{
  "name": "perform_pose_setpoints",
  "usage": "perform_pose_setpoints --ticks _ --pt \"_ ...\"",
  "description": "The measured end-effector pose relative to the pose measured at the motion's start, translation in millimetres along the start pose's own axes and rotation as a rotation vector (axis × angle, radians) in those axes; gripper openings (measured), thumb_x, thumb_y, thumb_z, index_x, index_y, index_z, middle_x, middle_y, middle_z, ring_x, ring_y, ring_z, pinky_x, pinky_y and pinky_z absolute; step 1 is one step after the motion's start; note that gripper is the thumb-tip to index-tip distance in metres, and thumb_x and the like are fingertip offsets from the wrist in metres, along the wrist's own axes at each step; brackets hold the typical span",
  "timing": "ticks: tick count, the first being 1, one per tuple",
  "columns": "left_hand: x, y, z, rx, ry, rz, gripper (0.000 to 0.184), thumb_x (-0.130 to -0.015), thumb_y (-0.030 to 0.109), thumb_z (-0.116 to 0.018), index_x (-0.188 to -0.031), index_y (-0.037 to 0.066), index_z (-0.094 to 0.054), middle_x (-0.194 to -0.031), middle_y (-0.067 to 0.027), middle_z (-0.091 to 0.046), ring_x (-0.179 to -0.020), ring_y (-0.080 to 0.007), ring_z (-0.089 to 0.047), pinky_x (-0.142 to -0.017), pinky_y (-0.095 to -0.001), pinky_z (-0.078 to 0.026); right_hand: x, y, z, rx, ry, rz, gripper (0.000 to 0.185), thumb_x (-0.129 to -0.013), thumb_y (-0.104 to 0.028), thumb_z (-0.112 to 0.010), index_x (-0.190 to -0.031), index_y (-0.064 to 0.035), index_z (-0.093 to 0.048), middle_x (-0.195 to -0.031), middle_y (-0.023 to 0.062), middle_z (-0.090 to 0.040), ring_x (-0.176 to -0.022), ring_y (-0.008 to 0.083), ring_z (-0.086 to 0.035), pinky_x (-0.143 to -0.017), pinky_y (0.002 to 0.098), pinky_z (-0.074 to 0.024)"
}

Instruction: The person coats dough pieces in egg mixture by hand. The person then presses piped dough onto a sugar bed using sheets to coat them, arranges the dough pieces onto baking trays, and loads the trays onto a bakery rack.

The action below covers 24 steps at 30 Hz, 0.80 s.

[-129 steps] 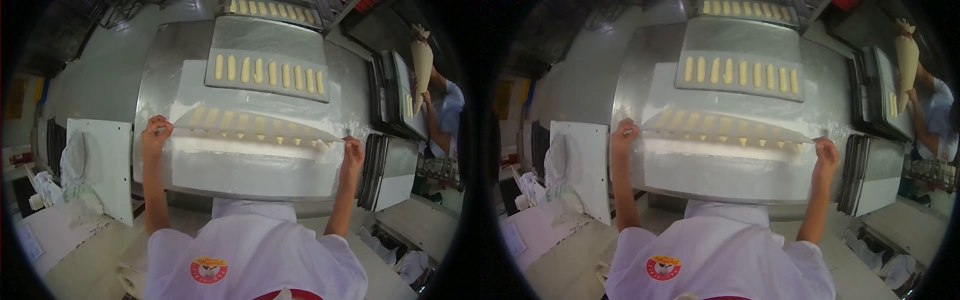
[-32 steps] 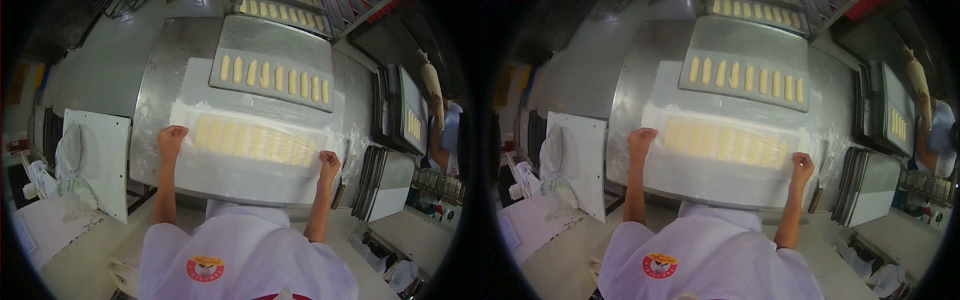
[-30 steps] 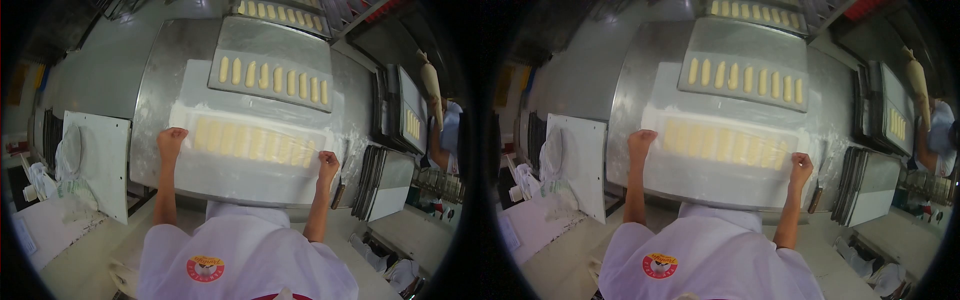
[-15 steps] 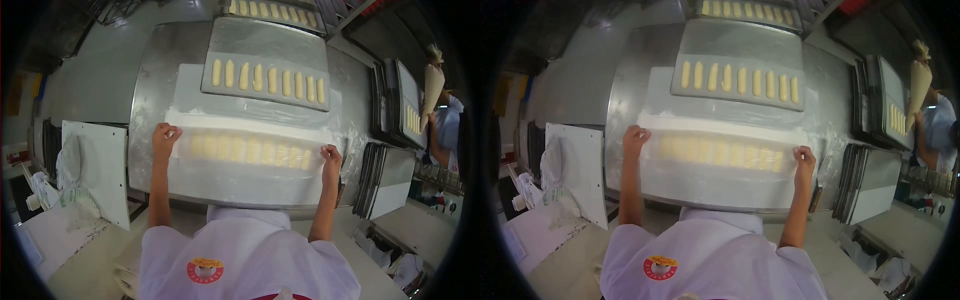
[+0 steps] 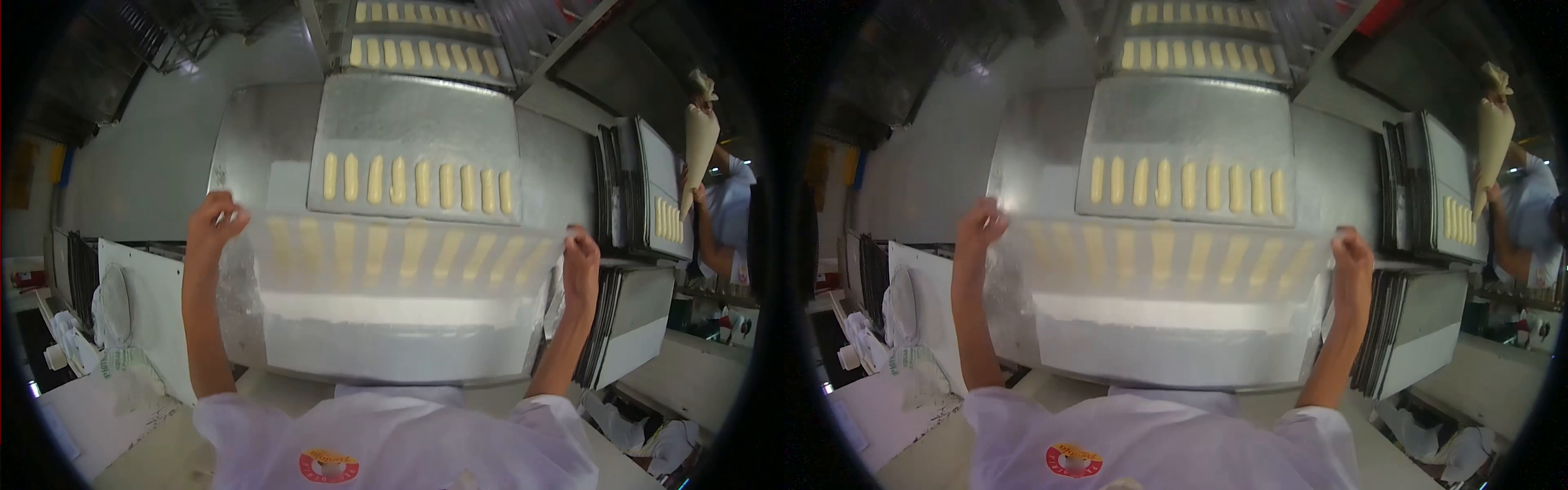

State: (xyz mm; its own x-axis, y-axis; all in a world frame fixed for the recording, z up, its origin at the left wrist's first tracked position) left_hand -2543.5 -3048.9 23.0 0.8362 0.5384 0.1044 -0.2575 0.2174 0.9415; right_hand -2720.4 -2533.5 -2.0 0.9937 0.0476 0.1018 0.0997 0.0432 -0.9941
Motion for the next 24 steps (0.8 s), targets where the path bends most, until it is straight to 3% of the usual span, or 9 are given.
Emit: perform_pose_setpoints --ticks 4,7,10,12,16,18,21,23,24 --pt "-110.8 17.9 -35.6 0.036 0.026 -0.164 0.019 -0.071 0.011 -0.073 -0.081 -0.001 -0.062 -0.092 -0.0010 -0.052 -0.081 -0.0127 -0.046 -0.075 -0.0256 -0.038 -113.2 -10.4 -13.4 -0.046 -0.061 0.072 0.007 -0.082 -0.006 -0.060 -0.078 -0.0095 -0.057 -0.074 -0.0079 -0.044 -0.072 0.0045 -0.039 -0.068 0.0206 -0.0286" --pt "-169.8 27.7 -59.0 0.007 0.074 -0.267 0.019 -0.072 0.013 -0.074 -0.082 0.001 -0.065 -0.095 -0.0019 -0.054 -0.084 -0.0135 -0.048 -0.076 -0.0274 -0.039 -171.8 -21.8 -29.2 -0.103 -0.083 0.187 0.005 -0.081 -0.007 -0.063 -0.079 -0.0097 -0.059 -0.078 -0.0063 -0.045 -0.072 0.0061 -0.040 -0.070 0.0207 -0.0311" --pt "-210.1 9.2 -78.9 -0.039 0.091 -0.367 0.016 -0.071 0.012 -0.075 -0.081 0.004 -0.066 -0.093 -0.0024 -0.054 -0.084 -0.0143 -0.048 -0.077 -0.0277 -0.039 -231.6 17.6 -25.9 0.019 -0.129 0.355 0.006 -0.079 -0.009 -0.066 -0.080 -0.0100 -0.060 -0.083 -0.0038 -0.047 -0.072 0.0087 -0.042 -0.071 0.0222 -0.0348" --pt "-237.7 -29.3 -93.7 -0.190 -0.008 -0.608 0.013 -0.071 0.010 -0.075 -0.079 0.006 -0.067 -0.092 -0.0037 -0.054 -0.082 -0.0153 -0.050 -0.075 -0.0273 -0.040 -245.0 45.8 -30.3 0.169 -0.185 0.424 0.006 -0.079 -0.008 -0.066 -0.082 -0.0086 -0.061 -0.086 -0.0021 -0.048 -0.074 0.0099 -0.043 -0.072 0.0228 -0.0362" --pt "-250.7 -105.0 -116.8 -0.335 -0.115 -0.391 0.012 -0.071 0.008 -0.074 -0.081 0.006 -0.067 -0.091 -0.0057 -0.056 -0.082 -0.0170 -0.052 -0.073 -0.0287 -0.042 -252.1 102.2 -45.0 0.642 -0.304 0.467 0.011 -0.079 -0.003 -0.064 -0.089 -0.0048 -0.064 -0.089 -0.0006 -0.051 -0.080 0.0122 -0.046 -0.074 0.0249 -0.0368" --pt "-248.4 -132.5 -120.0 -0.210 -0.006 -0.398 0.012 -0.074 0.007 -0.072 -0.084 0.005 -0.066 -0.091 -0.0071 -0.057 -0.082 -0.0198 -0.055 -0.073 -0.0308 -0.044 -244.9 103.1 -43.7 0.615 -0.233 0.452 0.010 -0.080 -0.004 -0.064 -0.090 -0.0040 -0.064 -0.088 0.0000 -0.052 -0.079 0.0118 -0.047 -0.072 0.0248 -0.0381" --pt "-210.8 -121.9 -116.2 -0.193 0.098 -0.380 0.012 -0.075 0.006 -0.070 -0.087 0.005 -0.066 -0.091 -0.0068 -0.057 -0.084 -0.0214 -0.055 -0.075 -0.0312 -0.045 -224.0 110.6 -33.2 0.466 -0.161 0.395 0.011 -0.082 -0.006 -0.063 -0.092 -0.0026 -0.064 -0.087 0.0021 -0.056 -0.077 0.0108 -0.051 -0.070 0.0241 -0.0408" --pt "-181.4 -106.7 -117.0 -0.231 0.006 -0.422 0.012 -0.076 0.006 -0.069 -0.087 0.005 -0.067 -0.091 -0.0068 -0.057 -0.085 -0.0220 -0.055 -0.076 -0.0315 -0.045 -204.4 117.6 -25.7 0.522 -0.139 0.298 0.011 -0.083 -0.006 -0.062 -0.093 -0.0018 -0.064 -0.086 0.0032 -0.058 -0.077 0.0107 -0.053 -0.070 0.0249 -0.0422" --pt "-170.9 -102.9 -119.7 -0.279 -0.072 -0.466 0.011 -0.076 0.006 -0.069 -0.087 0.005 -0.067 -0.091 -0.0068 -0.057 -0.086 -0.0225 -0.054 -0.077 -0.0318 -0.046 -196.9 115.0 -27.6 0.530 -0.196 0.397 0.014 -0.077 -0.001 -0.064 -0.091 -0.0027 -0.065 -0.086 0.0054 -0.058 -0.076 0.0159 -0.054 -0.067 0.0271 -0.0442"
Point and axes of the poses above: each hand's wrist, its own x-axis away from the middle knuckle, its own z-axis out of the back of the hand, y = z × x, the point moved 3 cm from there along -x, towards the middle knuckle
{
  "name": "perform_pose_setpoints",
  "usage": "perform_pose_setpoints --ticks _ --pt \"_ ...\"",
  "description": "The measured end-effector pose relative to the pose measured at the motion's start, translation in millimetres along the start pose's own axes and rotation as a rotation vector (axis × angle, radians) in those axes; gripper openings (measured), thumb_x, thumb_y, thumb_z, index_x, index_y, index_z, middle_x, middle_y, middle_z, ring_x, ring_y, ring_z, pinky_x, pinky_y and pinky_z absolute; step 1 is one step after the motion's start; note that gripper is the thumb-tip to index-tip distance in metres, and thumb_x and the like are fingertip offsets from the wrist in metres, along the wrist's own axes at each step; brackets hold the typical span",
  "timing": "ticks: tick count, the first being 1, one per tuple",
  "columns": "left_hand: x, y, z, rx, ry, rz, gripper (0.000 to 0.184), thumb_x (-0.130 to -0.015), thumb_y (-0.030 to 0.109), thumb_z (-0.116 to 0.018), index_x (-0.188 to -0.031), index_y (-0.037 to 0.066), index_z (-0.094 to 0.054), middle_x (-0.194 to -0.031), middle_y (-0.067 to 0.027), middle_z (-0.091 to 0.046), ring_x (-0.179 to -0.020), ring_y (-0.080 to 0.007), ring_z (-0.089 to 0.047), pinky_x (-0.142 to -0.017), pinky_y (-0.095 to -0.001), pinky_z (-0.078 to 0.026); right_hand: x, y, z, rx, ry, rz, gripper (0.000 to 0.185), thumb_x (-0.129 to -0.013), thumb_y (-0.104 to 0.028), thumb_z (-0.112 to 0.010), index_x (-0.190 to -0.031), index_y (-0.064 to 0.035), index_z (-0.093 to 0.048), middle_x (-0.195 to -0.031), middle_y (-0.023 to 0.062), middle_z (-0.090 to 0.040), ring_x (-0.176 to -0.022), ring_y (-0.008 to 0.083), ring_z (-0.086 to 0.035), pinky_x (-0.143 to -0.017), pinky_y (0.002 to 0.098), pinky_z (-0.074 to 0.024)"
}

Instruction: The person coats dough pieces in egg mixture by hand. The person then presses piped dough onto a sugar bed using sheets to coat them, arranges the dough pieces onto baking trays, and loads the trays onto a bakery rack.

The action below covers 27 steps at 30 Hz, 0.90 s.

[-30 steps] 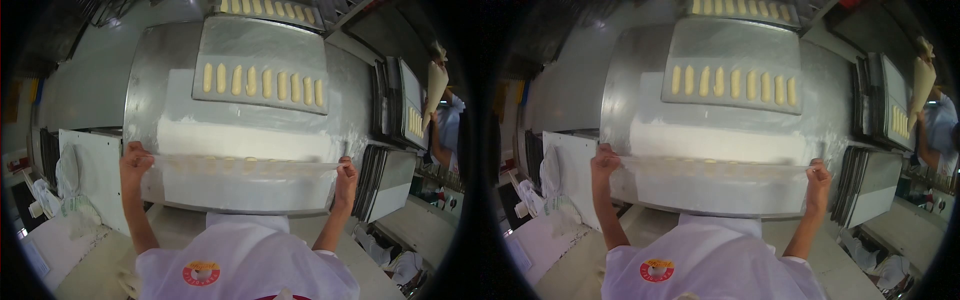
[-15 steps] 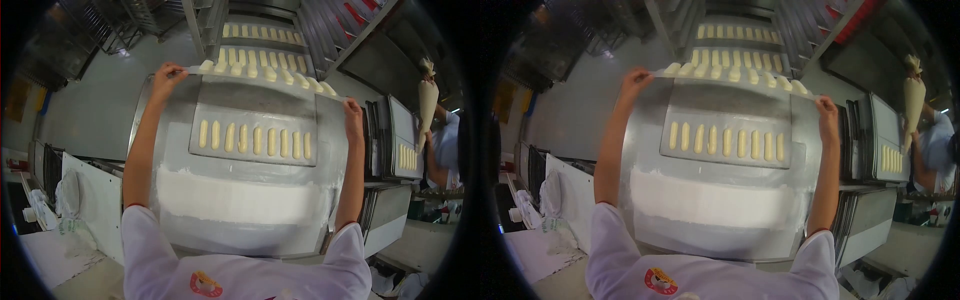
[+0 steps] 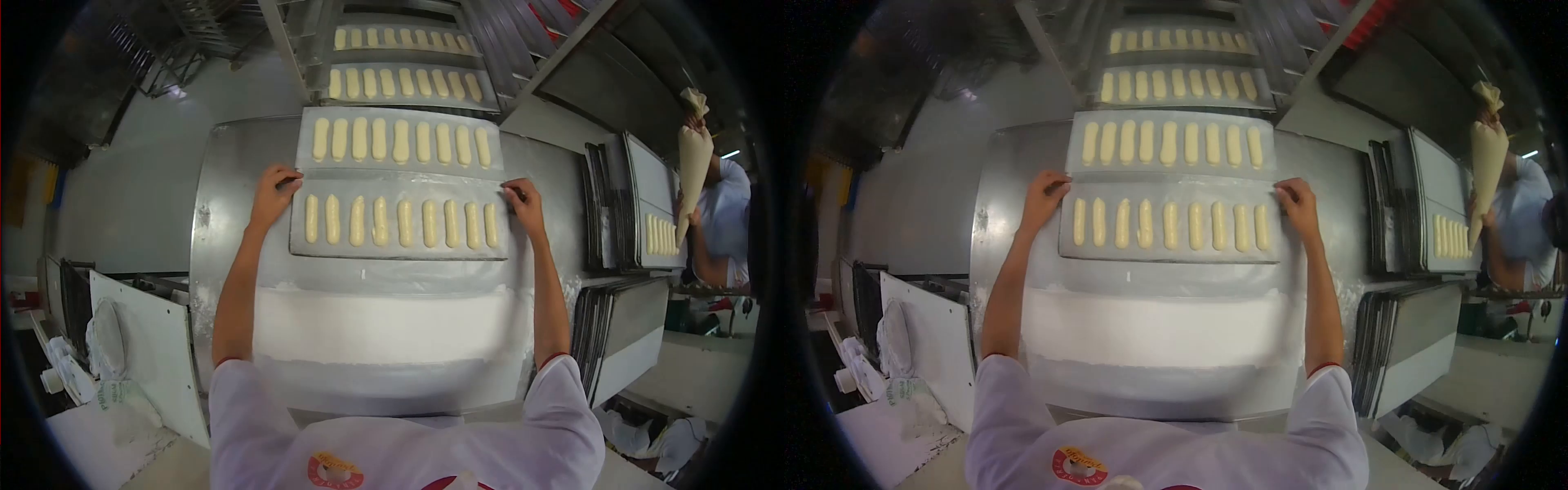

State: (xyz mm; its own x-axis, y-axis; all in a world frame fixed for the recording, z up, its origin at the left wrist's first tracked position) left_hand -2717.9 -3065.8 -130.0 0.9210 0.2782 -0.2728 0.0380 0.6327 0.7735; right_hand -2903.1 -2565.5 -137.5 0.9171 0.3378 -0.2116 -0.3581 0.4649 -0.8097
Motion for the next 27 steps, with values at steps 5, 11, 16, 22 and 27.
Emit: perform_pose_setpoints --ticks 5,11,16,22,27 --pt "7.0 5.6 1.2 -0.223 -0.011 -0.049 0.011 -0.073 0.007 -0.070 -0.084 0.006 -0.067 -0.093 -0.0069 -0.057 -0.088 -0.0229 -0.055 -0.079 -0.0339 -0.046 10.8 -27.9 -8.3 0.171 0.050 0.100 0.013 -0.071 0.000 -0.067 -0.083 -0.0034 -0.065 -0.082 0.0082 -0.056 -0.074 0.0213 -0.053 -0.065 0.0304 -0.0443" --pt "2.4 -0.5 -0.1 -0.183 -0.014 -0.008 0.012 -0.071 0.007 -0.071 -0.081 0.006 -0.064 -0.087 -0.0073 -0.063 -0.079 -0.0218 -0.058 -0.072 -0.0328 -0.047 4.6 -23.9 -10.5 0.383 0.144 0.281 0.009 -0.076 0.003 -0.064 -0.083 -0.0025 -0.061 -0.078 0.0042 -0.057 -0.071 0.0166 -0.054 -0.064 0.0283 -0.0427" --pt "9.7 -3.4 1.7 0.057 -0.074 0.294 0.028 -0.070 0.001 -0.072 -0.095 0.006 -0.060 -0.078 -0.0060 -0.066 -0.075 -0.0153 -0.061 -0.070 -0.0280 -0.047 19.7 -33.5 -6.6 -0.351 0.033 -0.404 0.013 -0.083 -0.005 -0.061 -0.095 -0.0103 -0.062 -0.073 -0.0058 -0.057 -0.068 0.0026 -0.050 -0.059 0.0208 -0.0368" --pt "20.4 -7.4 2.7 0.405 0.113 0.442 0.041 -0.072 0.001 -0.072 -0.108 0.007 -0.052 -0.076 -0.0036 -0.063 -0.075 -0.0096 -0.058 -0.068 -0.0246 -0.046 22.0 -15.5 0.0 -0.406 -0.001 -0.394 0.034 -0.078 -0.005 -0.065 -0.112 -0.0045 -0.060 -0.073 -0.0045 -0.061 -0.072 0.0044 -0.053 -0.069 0.0208 -0.0389" --pt "46.0 24.0 29.3 0.400 0.130 0.371 0.041 -0.071 0.002 -0.073 -0.105 0.007 -0.050 -0.079 -0.0061 -0.065 -0.074 -0.0099 -0.055 -0.070 -0.0246 -0.044 63.0 -50.5 29.2 -0.463 0.071 -0.309 0.038 -0.076 -0.003 -0.067 -0.113 -0.0027 -0.060 -0.074 -0.0010 -0.063 -0.075 0.0070 -0.055 -0.079 0.0243 -0.0403"
Point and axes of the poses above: each hand's wrist, its own x-axis away from the middle knuckle, its own z-axis out of the back of the hand, y = z × x, the point moved 3 cm from there along -x, towards the middle knuckle
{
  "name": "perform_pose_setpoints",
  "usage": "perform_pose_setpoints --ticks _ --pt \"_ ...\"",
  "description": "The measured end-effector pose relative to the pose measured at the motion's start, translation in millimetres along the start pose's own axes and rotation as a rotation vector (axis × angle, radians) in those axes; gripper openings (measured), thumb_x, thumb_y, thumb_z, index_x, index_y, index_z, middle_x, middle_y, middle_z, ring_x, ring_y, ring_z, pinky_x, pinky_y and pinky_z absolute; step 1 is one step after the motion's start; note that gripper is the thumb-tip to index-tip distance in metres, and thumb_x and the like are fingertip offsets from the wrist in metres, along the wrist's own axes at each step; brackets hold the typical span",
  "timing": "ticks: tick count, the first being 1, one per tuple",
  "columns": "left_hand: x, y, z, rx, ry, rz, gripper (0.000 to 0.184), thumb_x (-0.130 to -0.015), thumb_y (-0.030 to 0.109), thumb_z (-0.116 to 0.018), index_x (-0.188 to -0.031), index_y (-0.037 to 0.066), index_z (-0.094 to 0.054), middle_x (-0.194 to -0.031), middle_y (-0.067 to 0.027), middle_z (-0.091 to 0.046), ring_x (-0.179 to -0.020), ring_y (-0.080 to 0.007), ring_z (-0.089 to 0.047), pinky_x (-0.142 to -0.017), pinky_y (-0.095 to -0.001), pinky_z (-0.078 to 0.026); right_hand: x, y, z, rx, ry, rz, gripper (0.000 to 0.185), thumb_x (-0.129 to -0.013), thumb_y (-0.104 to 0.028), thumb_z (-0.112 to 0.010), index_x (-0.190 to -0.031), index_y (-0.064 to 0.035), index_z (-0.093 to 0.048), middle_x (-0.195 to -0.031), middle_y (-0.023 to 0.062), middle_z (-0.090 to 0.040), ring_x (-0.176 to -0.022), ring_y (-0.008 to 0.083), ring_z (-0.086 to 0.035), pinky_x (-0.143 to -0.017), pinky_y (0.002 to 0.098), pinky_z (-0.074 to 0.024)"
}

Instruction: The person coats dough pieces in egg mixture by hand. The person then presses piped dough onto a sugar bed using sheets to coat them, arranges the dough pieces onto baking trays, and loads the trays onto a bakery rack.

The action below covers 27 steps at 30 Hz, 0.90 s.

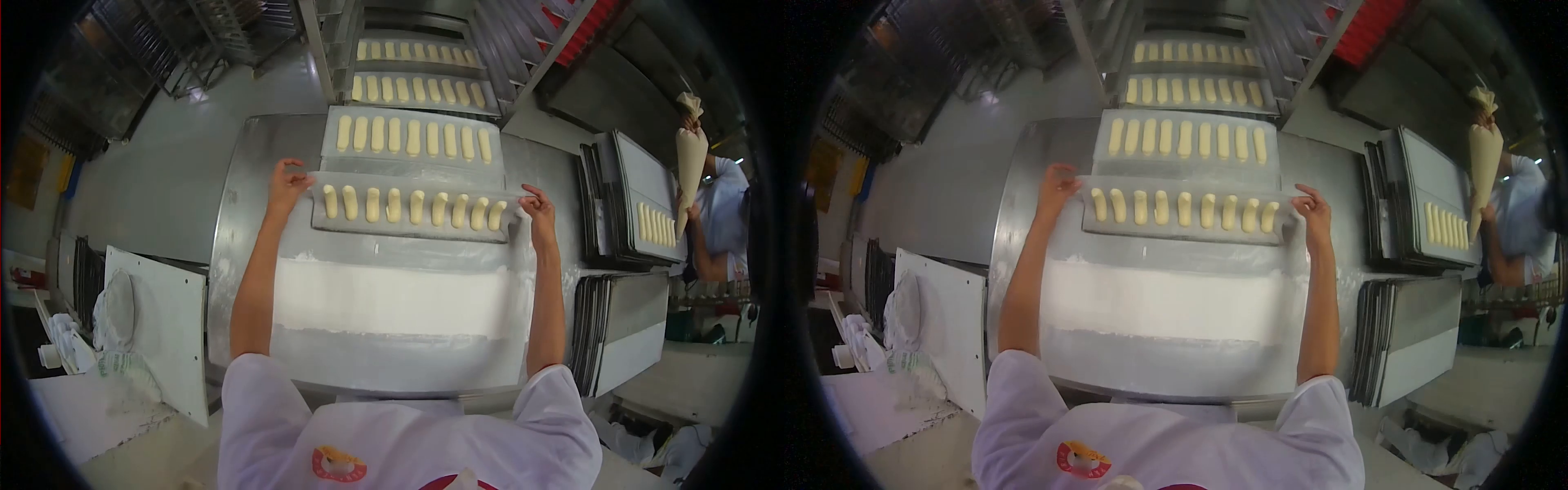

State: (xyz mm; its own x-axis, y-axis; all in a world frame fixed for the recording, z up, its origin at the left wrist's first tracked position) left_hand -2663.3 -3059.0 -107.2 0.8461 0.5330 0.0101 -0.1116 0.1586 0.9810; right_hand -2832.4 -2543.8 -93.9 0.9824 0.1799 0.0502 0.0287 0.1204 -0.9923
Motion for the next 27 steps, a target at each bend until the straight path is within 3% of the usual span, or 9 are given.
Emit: perform_pose_setpoints --ticks 2,4,6,7,12,18,25,27 --pt "23.5 19.8 8.9 -0.048 0.008 -0.037 0.042 -0.071 0.003 -0.073 -0.105 0.007 -0.050 -0.078 -0.0055 -0.065 -0.073 -0.0095 -0.053 -0.069 -0.0241 -0.043 27.4 -18.2 4.6 0.054 0.012 0.066 0.039 -0.079 -0.003 -0.066 -0.117 -0.0030 -0.057 -0.074 -0.0043 -0.062 -0.079 0.0053 -0.055 -0.090 0.0266 -0.0357" --pt "53.8 40.7 18.1 -0.098 0.013 -0.061 0.042 -0.071 0.003 -0.074 -0.105 0.008 -0.049 -0.077 -0.0049 -0.065 -0.072 -0.0090 -0.051 -0.069 -0.0235 -0.041 55.8 -29.8 9.7 0.016 0.022 0.068 0.036 -0.079 -0.003 -0.066 -0.115 -0.0035 -0.060 -0.075 -0.0038 -0.062 -0.081 0.0057 -0.055 -0.091 0.0271 -0.0353" --pt "86.8 57.5 28.8 -0.073 0.022 -0.024 0.041 -0.071 0.004 -0.074 -0.103 0.008 -0.049 -0.073 -0.0036 -0.065 -0.070 -0.0083 -0.048 -0.067 -0.0228 -0.036 82.6 -37.9 15.5 0.043 0.057 0.094 0.030 -0.078 -0.003 -0.066 -0.109 -0.0040 -0.064 -0.079 -0.0019 -0.062 -0.082 0.0068 -0.055 -0.089 0.0258 -0.0355" --pt "101.4 60.7 34.7 -0.079 0.022 -0.004 0.041 -0.071 0.004 -0.074 -0.103 0.008 -0.049 -0.073 -0.0036 -0.065 -0.070 -0.0083 -0.048 -0.067 -0.0228 -0.036 95.3 -41.4 16.8 0.018 0.072 0.105 0.019 -0.079 -0.003 -0.066 -0.098 -0.0029 -0.067 -0.082 -0.0001 -0.063 -0.083 0.0082 -0.055 -0.085 0.0250 -0.0368" --pt "157.8 87.5 62.2 -0.013 0.053 -0.003 0.039 -0.072 0.003 -0.073 -0.101 0.008 -0.048 -0.071 -0.0028 -0.064 -0.068 -0.0070 -0.045 -0.067 -0.0230 -0.034 157.1 -69.1 9.5 0.057 0.097 0.121 0.009 -0.080 0.001 -0.063 -0.088 -0.0012 -0.065 -0.085 0.0027 -0.063 -0.083 0.0102 -0.055 -0.079 0.0243 -0.0381" --pt "187.5 76.2 79.4 0.023 0.074 0.072 0.039 -0.074 0.004 -0.072 -0.103 0.009 -0.047 -0.074 -0.0021 -0.061 -0.068 -0.0062 -0.047 -0.065 -0.0204 -0.038 196.2 -62.3 1.2 0.025 0.155 0.104 0.008 -0.078 0.003 -0.062 -0.085 0.0004 -0.064 -0.081 0.0018 -0.061 -0.077 0.0089 -0.052 -0.072 0.0209 -0.0376" --pt "242.0 28.1 95.2 0.009 0.106 0.111 0.038 -0.071 -0.001 -0.072 -0.101 0.006 -0.050 -0.074 -0.0024 -0.063 -0.072 -0.0082 -0.053 -0.070 -0.0224 -0.039 257.1 -26.1 -10.9 0.059 0.226 0.138 0.009 -0.075 0.000 -0.064 -0.084 -0.0034 -0.065 -0.090 0.0055 -0.060 -0.086 0.0142 -0.050 -0.082 0.0263 -0.0350" --pt "257.6 4.5 91.6 -0.271 0.073 -0.057 0.029 -0.072 -0.002 -0.070 -0.097 0.002 -0.055 -0.073 -0.0023 -0.063 -0.076 -0.0100 -0.058 -0.070 -0.0232 -0.042 276.7 5.2 -14.5 0.135 0.230 0.032 0.010 -0.074 -0.001 -0.064 -0.084 -0.0043 -0.065 -0.090 0.0051 -0.059 -0.086 0.0145 -0.050 -0.082 0.0266 -0.0345"
Point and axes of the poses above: each hand's wrist, its own x-axis away from the middle knuckle, its own z-axis out of the back of the hand, y = z × x, the point moved 3 cm from there along -x, towards the middle knuckle
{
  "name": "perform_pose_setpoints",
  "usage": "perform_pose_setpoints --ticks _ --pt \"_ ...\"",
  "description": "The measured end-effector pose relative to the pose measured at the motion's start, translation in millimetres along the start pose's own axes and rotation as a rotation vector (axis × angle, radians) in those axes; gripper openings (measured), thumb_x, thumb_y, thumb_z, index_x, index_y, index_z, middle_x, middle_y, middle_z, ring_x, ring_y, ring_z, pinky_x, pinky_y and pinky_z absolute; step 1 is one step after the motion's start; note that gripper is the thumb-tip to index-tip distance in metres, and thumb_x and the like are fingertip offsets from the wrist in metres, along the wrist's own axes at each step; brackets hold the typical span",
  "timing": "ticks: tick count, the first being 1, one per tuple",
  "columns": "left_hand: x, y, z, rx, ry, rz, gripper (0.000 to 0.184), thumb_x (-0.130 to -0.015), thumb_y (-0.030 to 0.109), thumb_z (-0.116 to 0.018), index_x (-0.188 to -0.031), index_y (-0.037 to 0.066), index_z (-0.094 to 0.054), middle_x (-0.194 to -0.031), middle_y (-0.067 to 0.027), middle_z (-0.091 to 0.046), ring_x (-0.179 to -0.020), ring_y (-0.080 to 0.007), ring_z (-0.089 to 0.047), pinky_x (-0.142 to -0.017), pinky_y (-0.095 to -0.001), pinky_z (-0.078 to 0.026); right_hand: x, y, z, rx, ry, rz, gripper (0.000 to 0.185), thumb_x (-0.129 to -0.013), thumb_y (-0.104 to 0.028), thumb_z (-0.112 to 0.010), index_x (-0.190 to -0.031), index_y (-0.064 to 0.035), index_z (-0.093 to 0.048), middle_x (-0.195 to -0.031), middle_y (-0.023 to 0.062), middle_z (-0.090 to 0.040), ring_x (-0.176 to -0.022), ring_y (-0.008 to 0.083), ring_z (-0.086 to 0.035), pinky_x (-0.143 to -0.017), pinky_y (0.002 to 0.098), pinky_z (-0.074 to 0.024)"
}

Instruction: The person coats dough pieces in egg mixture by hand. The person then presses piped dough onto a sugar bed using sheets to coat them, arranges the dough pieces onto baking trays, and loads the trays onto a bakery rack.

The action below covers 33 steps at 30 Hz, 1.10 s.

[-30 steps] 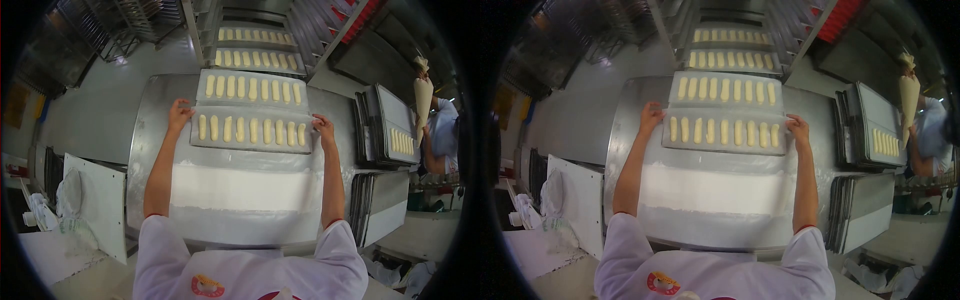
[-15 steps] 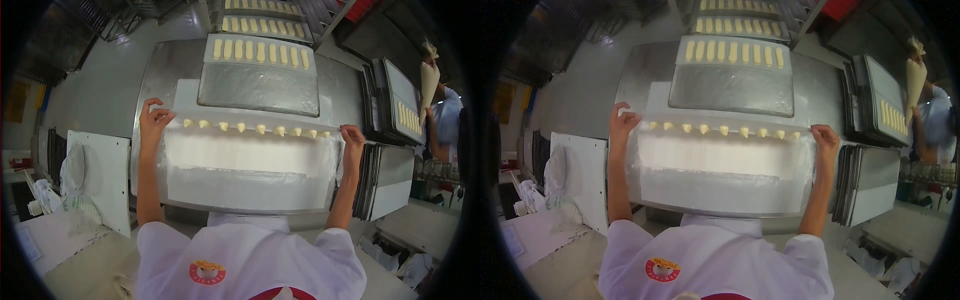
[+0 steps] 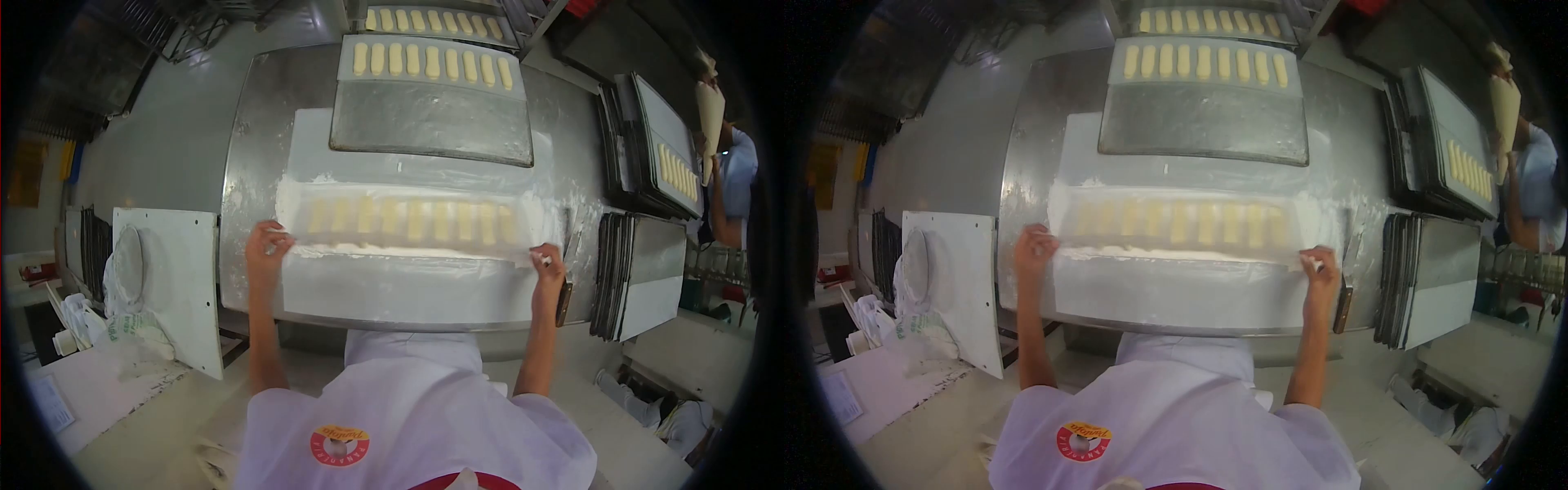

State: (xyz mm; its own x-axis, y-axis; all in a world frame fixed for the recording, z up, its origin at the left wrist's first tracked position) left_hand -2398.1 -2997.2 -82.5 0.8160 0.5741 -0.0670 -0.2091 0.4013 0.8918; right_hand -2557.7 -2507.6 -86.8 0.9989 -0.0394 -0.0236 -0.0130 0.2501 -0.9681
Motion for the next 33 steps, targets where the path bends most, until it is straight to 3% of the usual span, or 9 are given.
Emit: perform_pose_setpoints --ticks 2,4,6,7,9,12,21,27,33 --pt "16.9 -14.3 -16.7 -0.005 0.062 -0.018 0.023 -0.075 0.001 -0.069 -0.094 0.001 -0.057 -0.074 -0.0027 -0.062 -0.077 -0.0104 -0.059 -0.069 -0.0238 -0.043 15.6 30.6 0.6 0.168 -0.065 -0.080 0.010 -0.078 -0.005 -0.064 -0.088 -0.0047 -0.065 -0.088 0.0033 -0.058 -0.085 0.0121 -0.049 -0.080 0.0255 -0.0362" --pt "34.2 -14.7 -25.2 -0.010 0.123 -0.029 0.017 -0.078 0.004 -0.068 -0.091 0.000 -0.059 -0.075 -0.0031 -0.062 -0.079 -0.0108 -0.060 -0.069 -0.0243 -0.044 24.4 15.4 -12.2 0.037 0.027 -0.171 0.011 -0.081 -0.008 -0.063 -0.092 -0.0044 -0.064 -0.085 0.0022 -0.058 -0.083 0.0109 -0.049 -0.079 0.0246 -0.0359" --pt "49.4 -21.8 -23.9 -0.118 0.318 0.283 0.016 -0.083 0.013 -0.066 -0.089 0.000 -0.061 -0.076 -0.0031 -0.062 -0.077 -0.0094 -0.058 -0.068 -0.0241 -0.044 28.3 13.4 -15.4 -0.094 0.164 -0.284 0.017 -0.084 -0.009 -0.063 -0.100 -0.0033 -0.062 -0.080 -0.0001 -0.058 -0.079 0.0080 -0.049 -0.079 0.0232 -0.0355" --pt "49.2 -29.3 -24.7 -0.111 0.310 0.280 0.016 -0.083 0.013 -0.066 -0.089 0.000 -0.061 -0.076 -0.0031 -0.062 -0.077 -0.0094 -0.058 -0.068 -0.0241 -0.044 25.3 13.6 -18.6 -0.090 0.174 -0.282 0.017 -0.084 -0.009 -0.063 -0.100 -0.0033 -0.062 -0.080 -0.0001 -0.058 -0.079 0.0080 -0.049 -0.079 0.0232 -0.0355" --pt "49.8 -49.5 -30.7 0.039 0.240 0.573 0.022 -0.086 0.021 -0.064 -0.089 0.000 -0.063 -0.077 -0.0024 -0.062 -0.073 -0.0090 -0.057 -0.067 -0.0240 -0.043 18.9 15.8 -23.5 -0.033 0.127 -0.317 0.027 -0.079 -0.003 -0.065 -0.106 -0.0036 -0.061 -0.078 -0.0018 -0.058 -0.077 0.0078 -0.051 -0.079 0.0240 -0.0377" --pt "44.2 -37.7 -34.9 0.067 0.218 0.612 0.021 -0.085 0.020 -0.065 -0.090 -0.001 -0.064 -0.077 -0.0013 -0.063 -0.068 -0.0087 -0.055 -0.065 -0.0237 -0.042 11.0 26.7 -18.3 0.008 0.113 -0.281 0.027 -0.077 -0.003 -0.067 -0.104 -0.0013 -0.062 -0.072 -0.0026 -0.057 -0.071 0.0062 -0.051 -0.075 0.0228 -0.0376" --pt "32.1 -21.7 -21.4 -0.112 0.111 0.309 0.017 -0.081 0.016 -0.068 -0.084 -0.001 -0.067 -0.068 -0.0044 -0.064 -0.061 -0.0091 -0.055 -0.060 -0.0231 -0.043 -10.2 42.0 -18.6 0.120 0.098 -0.327 0.017 -0.079 -0.010 -0.068 -0.092 0.0012 -0.066 -0.076 -0.0002 -0.061 -0.070 0.0069 -0.052 -0.066 0.0205 -0.0385" --pt "3.9 -28.5 -32.9 -0.065 0.119 0.325 0.018 -0.079 0.016 -0.070 -0.082 -0.001 -0.067 -0.066 -0.0040 -0.064 -0.060 -0.0086 -0.057 -0.056 -0.0234 -0.042 -51.6 37.8 -28.4 0.305 0.058 -0.222 0.017 -0.077 -0.012 -0.069 -0.088 0.0010 -0.067 -0.069 0.0021 -0.061 -0.065 0.0091 -0.053 -0.062 0.0230 -0.0414" --pt "-6.7 -24.0 -26.0 -0.094 0.125 0.285 0.017 -0.078 0.014 -0.071 -0.082 -0.002 -0.067 -0.065 -0.0044 -0.064 -0.058 -0.0080 -0.055 -0.055 -0.0223 -0.041 -52.4 31.9 -21.8 0.044 -0.022 -0.207 0.008 -0.078 -0.006 -0.067 -0.081 0.0011 -0.064 -0.070 0.0016 -0.060 -0.065 0.0094 -0.053 -0.064 0.0224 -0.0417"
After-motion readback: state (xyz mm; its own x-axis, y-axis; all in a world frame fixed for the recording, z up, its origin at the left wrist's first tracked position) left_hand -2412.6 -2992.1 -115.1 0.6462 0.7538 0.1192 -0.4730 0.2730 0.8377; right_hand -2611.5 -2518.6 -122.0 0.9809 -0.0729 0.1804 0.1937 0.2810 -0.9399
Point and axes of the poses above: each hand's wrist, its own x-axis away from the middle knuckle, its own z-axis out of the back of the hand, y = z × x, the point moved 3 cm from there along -x, towards the middle knuckle
